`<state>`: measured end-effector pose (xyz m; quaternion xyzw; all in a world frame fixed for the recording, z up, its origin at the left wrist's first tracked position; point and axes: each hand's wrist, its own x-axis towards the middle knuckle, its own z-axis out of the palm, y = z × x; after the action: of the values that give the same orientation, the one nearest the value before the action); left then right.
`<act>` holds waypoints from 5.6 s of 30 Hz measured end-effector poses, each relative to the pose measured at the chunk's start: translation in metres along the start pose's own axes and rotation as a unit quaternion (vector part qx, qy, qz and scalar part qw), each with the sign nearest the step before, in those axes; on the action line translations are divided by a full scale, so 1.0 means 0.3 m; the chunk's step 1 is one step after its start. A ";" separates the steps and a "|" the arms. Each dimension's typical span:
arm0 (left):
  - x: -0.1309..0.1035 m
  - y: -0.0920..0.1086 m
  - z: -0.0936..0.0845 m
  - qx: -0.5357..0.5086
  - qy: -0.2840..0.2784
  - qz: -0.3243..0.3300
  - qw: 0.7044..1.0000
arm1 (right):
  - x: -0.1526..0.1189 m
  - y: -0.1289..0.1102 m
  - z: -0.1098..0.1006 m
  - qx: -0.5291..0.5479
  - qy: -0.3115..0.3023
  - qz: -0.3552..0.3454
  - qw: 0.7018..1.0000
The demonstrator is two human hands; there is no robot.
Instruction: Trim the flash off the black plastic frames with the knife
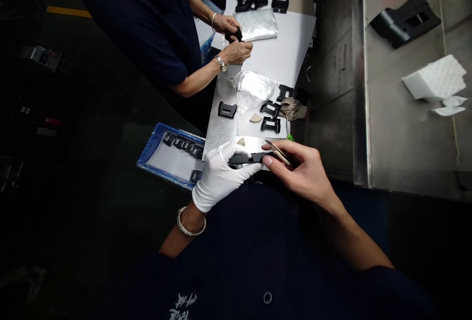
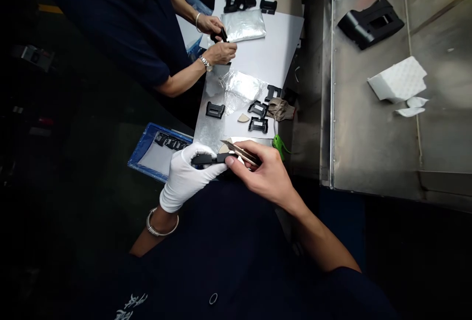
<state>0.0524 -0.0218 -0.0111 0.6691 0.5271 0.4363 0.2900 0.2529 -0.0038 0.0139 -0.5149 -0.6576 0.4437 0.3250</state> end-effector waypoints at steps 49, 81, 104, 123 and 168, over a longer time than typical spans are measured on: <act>-0.033 0.061 0.034 -0.019 0.093 -0.124 0.988 | -0.091 0.029 -0.018 -0.112 0.108 -0.092 0.984; -0.074 -0.066 0.101 -0.122 -0.018 -0.083 0.989 | -0.030 0.044 -0.006 -0.145 0.025 -0.114 0.983; -0.111 -0.053 0.096 -0.043 -0.013 0.064 0.997 | 0.006 0.058 0.012 -0.317 0.127 -0.143 0.929; -0.128 -0.062 0.106 -0.160 -0.006 -0.087 0.983 | -0.084 -0.026 0.056 -0.345 0.109 -0.229 0.904; -0.064 -0.048 0.058 -0.277 0.008 -0.127 0.952 | -0.038 0.178 0.047 0.058 -0.024 -0.066 0.996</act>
<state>0.0603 -0.0349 -0.0365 0.4862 0.4684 0.5304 0.5127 0.2641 -0.0144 -0.0402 -0.4398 -0.6707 0.4709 0.3674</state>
